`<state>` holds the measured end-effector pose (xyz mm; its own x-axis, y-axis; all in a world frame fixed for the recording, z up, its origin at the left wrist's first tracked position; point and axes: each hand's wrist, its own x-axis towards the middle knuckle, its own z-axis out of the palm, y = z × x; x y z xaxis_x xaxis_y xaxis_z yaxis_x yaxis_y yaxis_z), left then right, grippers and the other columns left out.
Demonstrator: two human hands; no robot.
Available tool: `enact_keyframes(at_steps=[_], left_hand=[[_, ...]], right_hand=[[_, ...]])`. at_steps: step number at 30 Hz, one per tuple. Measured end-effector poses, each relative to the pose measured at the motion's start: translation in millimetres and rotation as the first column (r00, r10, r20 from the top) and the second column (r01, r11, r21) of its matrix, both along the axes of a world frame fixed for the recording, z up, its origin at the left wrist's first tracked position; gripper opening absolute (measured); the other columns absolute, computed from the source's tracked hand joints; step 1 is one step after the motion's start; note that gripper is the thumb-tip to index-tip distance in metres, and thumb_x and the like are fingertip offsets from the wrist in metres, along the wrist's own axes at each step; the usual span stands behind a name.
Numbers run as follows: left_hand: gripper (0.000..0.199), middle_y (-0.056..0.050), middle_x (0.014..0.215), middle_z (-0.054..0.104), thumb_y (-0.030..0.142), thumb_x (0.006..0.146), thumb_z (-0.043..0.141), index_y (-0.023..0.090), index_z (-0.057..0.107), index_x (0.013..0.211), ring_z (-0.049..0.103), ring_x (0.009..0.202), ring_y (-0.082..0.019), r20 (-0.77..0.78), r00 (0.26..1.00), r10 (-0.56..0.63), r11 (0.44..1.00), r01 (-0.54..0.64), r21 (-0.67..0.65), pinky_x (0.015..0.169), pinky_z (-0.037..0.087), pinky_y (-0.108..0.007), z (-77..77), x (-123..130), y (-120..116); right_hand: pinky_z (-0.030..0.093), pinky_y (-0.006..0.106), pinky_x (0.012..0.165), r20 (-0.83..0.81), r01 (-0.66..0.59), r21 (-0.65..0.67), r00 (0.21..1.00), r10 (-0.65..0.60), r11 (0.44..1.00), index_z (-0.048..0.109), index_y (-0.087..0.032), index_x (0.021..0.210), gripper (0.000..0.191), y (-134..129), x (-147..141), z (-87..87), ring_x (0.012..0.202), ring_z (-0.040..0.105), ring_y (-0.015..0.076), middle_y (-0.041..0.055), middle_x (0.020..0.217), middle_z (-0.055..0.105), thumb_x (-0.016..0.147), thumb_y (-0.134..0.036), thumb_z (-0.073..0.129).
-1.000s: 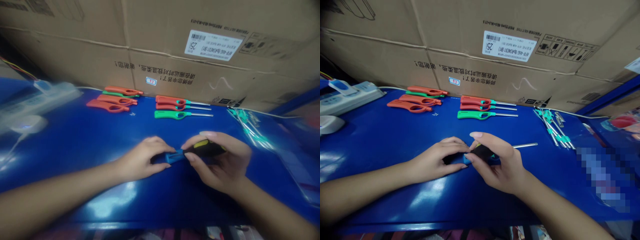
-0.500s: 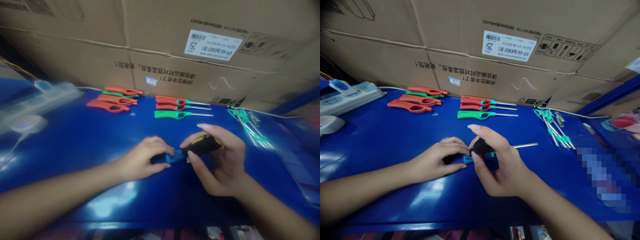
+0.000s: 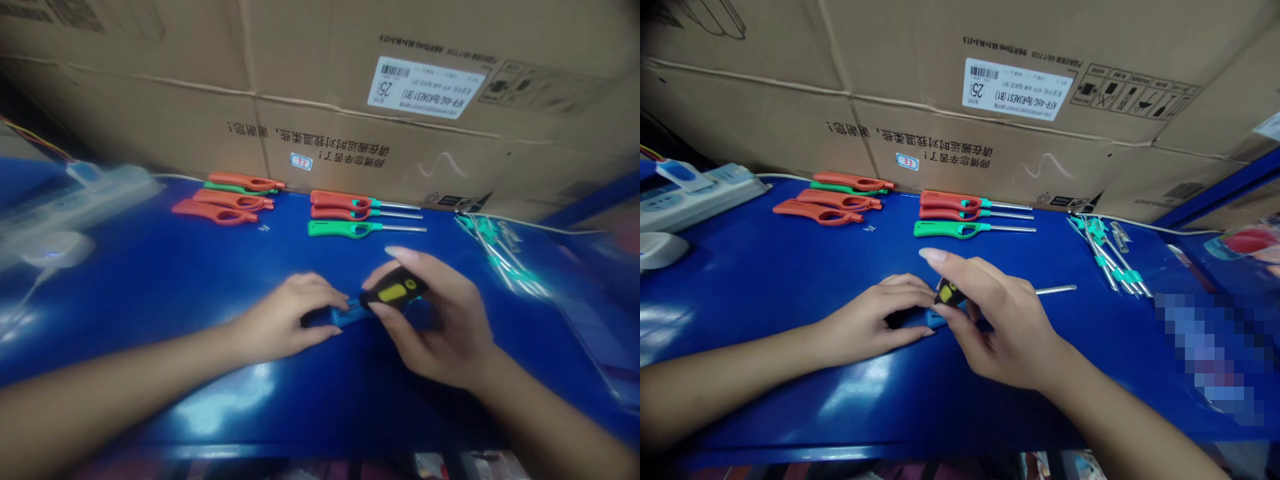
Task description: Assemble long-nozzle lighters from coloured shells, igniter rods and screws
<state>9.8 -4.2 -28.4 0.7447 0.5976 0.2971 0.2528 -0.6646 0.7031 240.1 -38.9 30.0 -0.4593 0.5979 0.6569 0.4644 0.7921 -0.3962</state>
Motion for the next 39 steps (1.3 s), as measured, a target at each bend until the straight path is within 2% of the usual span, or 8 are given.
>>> enact_keyframes(at_steps=[4,9,15,21,26,32,36,39], left_hand=[[0.025,-0.003,0.115,0.073,0.028,0.091,0.071,0.023,0.067,0.115,0.063,0.11,-0.02,-0.003,1.0,0.0,1.0,0.0,-0.005,0.099,0.045,-0.036,1.1,0,-1],[0.026,-0.004,0.114,0.073,0.029,0.091,0.071,0.023,0.067,0.115,0.063,0.11,-0.021,-0.002,1.0,0.003,1.0,-0.003,-0.008,0.099,0.044,-0.038,1.3,0,-1],[0.025,-0.005,0.116,0.073,0.03,0.091,0.07,0.023,0.067,0.116,0.063,0.11,-0.021,-0.022,1.0,0.007,1.0,-0.007,0.0,0.099,0.044,-0.038,1.2,1,-1],[0.026,-0.004,0.115,0.073,0.031,0.091,0.071,0.023,0.067,0.116,0.063,0.11,-0.021,-0.028,1.0,0.008,1.0,-0.008,-0.001,0.099,0.043,-0.037,0.9,1,-2],[0.025,-0.005,0.116,0.073,0.03,0.091,0.071,0.023,0.066,0.115,0.063,0.11,-0.021,-0.042,0.999,0.003,1.0,-0.003,0.002,0.099,0.042,-0.037,2.1,1,-2],[0.022,-0.004,0.112,0.073,0.031,0.091,0.071,0.022,0.067,0.11,0.063,0.108,-0.021,-0.052,0.999,0.012,1.0,-0.012,-0.002,0.098,0.043,-0.037,3.9,2,-1],[0.022,-0.004,0.114,0.072,0.032,0.092,0.069,0.023,0.067,0.112,0.063,0.109,-0.022,-0.053,0.999,0.011,1.0,-0.012,-0.014,0.099,0.043,-0.038,3.5,2,-1],[0.022,-0.005,0.113,0.073,0.032,0.091,0.07,0.023,0.067,0.11,0.063,0.109,-0.022,-0.048,0.999,0.015,1.0,-0.016,-0.007,0.098,0.044,-0.038,2.4,1,-2]], right_hand=[[0.059,0.029,0.059,0.097,0.102,0.125,0.989,-0.114,0.987,0.043,-0.031,0.149,0.058,1,3,4.1,0.068,0.071,0.0182,0.0008,0.088,0.075,0.096,-0.027,0.064],[0.062,0.033,0.064,-0.078,-0.077,-0.037,0.994,0.074,0.996,0.038,-0.03,0.153,0.052,3,5,0.6,0.077,0.073,0.0171,0.0083,0.127,0.069,0.103,-0.019,0.045],[0.061,0.032,0.068,0.033,0.074,0.197,0.996,-0.082,0.978,0.055,-0.028,0.142,0.057,2,5,12.0,0.081,0.072,0.0211,0.005,0.099,0.076,0.088,-0.019,0.072],[0.061,0.034,0.064,-0.111,0.063,-0.072,0.991,-0.071,0.995,0.051,-0.029,0.145,0.051,4,7,7.7,0.08,0.069,0.0192,0.0085,0.119,0.07,0.096,-0.016,0.057],[0.061,0.031,0.068,0.023,0.069,0.202,0.997,-0.075,0.977,0.058,-0.029,0.138,0.053,8,8,12.8,0.083,0.069,0.0206,0.0053,0.099,0.073,0.088,-0.019,0.072],[0.062,0.038,0.075,-0.05,0.026,-0.05,0.998,-0.029,0.998,0.054,-0.028,0.141,0.046,6,3,13.1,0.095,0.07,0.0229,0.0083,0.12,0.07,0.097,-0.015,0.053],[0.06,0.033,0.068,-0.003,0.045,0.126,0.999,-0.045,0.991,0.06,-0.029,0.134,0.047,7,5,13.4,0.082,0.069,0.0209,0.0048,0.097,0.074,0.089,-0.022,0.071],[0.061,0.038,0.073,0.027,0.049,0.117,0.998,-0.053,0.992,0.053,-0.029,0.143,0.049,3,5,13.0,0.09,0.069,0.0236,0.0079,0.114,0.072,0.095,-0.022,0.059]])
